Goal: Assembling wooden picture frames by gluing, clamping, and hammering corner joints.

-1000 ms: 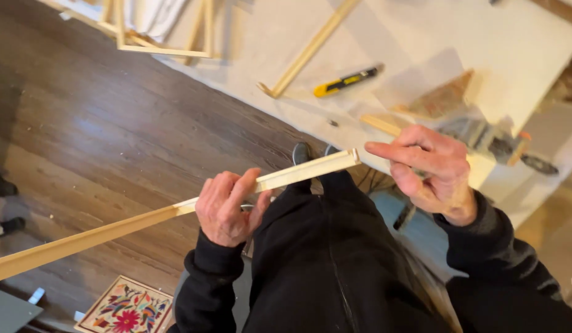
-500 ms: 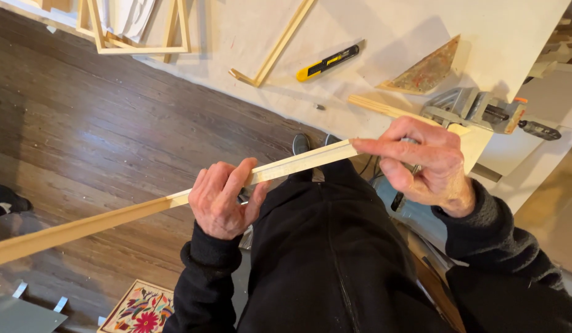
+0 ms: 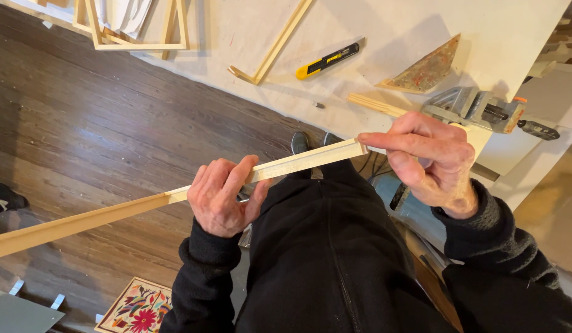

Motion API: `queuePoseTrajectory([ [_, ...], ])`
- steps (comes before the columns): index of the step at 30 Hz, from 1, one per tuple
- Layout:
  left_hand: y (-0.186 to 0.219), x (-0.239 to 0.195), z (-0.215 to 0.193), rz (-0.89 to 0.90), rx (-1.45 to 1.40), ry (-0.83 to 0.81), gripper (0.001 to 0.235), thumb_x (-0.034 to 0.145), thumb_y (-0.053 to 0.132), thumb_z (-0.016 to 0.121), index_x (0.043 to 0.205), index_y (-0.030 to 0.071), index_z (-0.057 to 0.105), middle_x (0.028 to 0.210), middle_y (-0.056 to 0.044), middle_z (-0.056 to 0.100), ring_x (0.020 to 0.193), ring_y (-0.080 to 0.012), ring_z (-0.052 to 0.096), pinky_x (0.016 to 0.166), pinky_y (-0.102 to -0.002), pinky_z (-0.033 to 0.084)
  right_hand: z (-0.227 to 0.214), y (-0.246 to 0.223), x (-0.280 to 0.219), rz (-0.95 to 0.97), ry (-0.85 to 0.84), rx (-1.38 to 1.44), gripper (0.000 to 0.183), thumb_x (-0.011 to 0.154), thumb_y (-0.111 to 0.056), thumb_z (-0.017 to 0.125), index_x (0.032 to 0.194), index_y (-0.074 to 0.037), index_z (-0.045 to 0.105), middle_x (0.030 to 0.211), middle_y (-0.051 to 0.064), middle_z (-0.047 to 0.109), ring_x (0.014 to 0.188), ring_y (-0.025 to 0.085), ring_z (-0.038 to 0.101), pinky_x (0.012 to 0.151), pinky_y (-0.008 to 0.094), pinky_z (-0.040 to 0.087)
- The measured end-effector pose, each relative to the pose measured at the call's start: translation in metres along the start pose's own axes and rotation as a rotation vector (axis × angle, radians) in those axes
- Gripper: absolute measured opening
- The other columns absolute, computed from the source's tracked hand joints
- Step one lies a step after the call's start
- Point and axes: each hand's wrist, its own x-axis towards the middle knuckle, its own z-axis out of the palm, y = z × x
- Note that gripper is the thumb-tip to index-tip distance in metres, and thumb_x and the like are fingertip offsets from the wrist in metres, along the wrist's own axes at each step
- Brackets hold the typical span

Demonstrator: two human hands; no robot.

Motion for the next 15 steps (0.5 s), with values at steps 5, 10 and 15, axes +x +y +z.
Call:
queuePoseTrajectory([
  [5, 0.001, 0.000, -0.002, -0.004, 0.002, -0.004, 0.030, 0.091, 0.027, 0.080, 0.112, 0.008, 0.072, 0.080, -0.002, 0.057, 0.072, -0.0217, 0.057, 0.066, -0.036, 0.043, 0.001, 0.008, -0.002, -0.020, -0.002, 0.002, 0.024, 0.102, -0.010, 0.062, 0.122, -0.002, 0.074, 0.083, 0.000, 0.062, 0.064, 0.004, 0.050, 0.051, 0.019, 0.037],
  [10, 0.002, 0.000, -0.003, -0.005, 0.006, -0.005, 0.030, 0.090, 0.027, 0.080, 0.111, 0.008, 0.072, 0.079, -0.002, 0.056, 0.071, -0.0216, 0.056, 0.065, -0.037, 0.042, -0.002, -0.003, 0.002, -0.006, -0.004, -0.030, 0.026, 0.101, -0.007, 0.059, 0.122, -0.004, 0.074, 0.083, 0.000, 0.061, 0.060, 0.004, 0.052, 0.050, 0.019, 0.038],
  [15, 0.003, 0.000, -0.005, -0.005, 0.013, 0.001, 0.029, 0.091, 0.027, 0.081, 0.111, 0.008, 0.072, 0.079, -0.002, 0.055, 0.070, -0.0219, 0.055, 0.065, -0.036, 0.042, -0.001, 0.000, 0.003, -0.031, 0.008, -0.018, 0.029, 0.097, -0.003, 0.059, 0.122, -0.005, 0.074, 0.083, -0.002, 0.060, 0.060, 0.003, 0.051, 0.050, 0.018, 0.038],
])
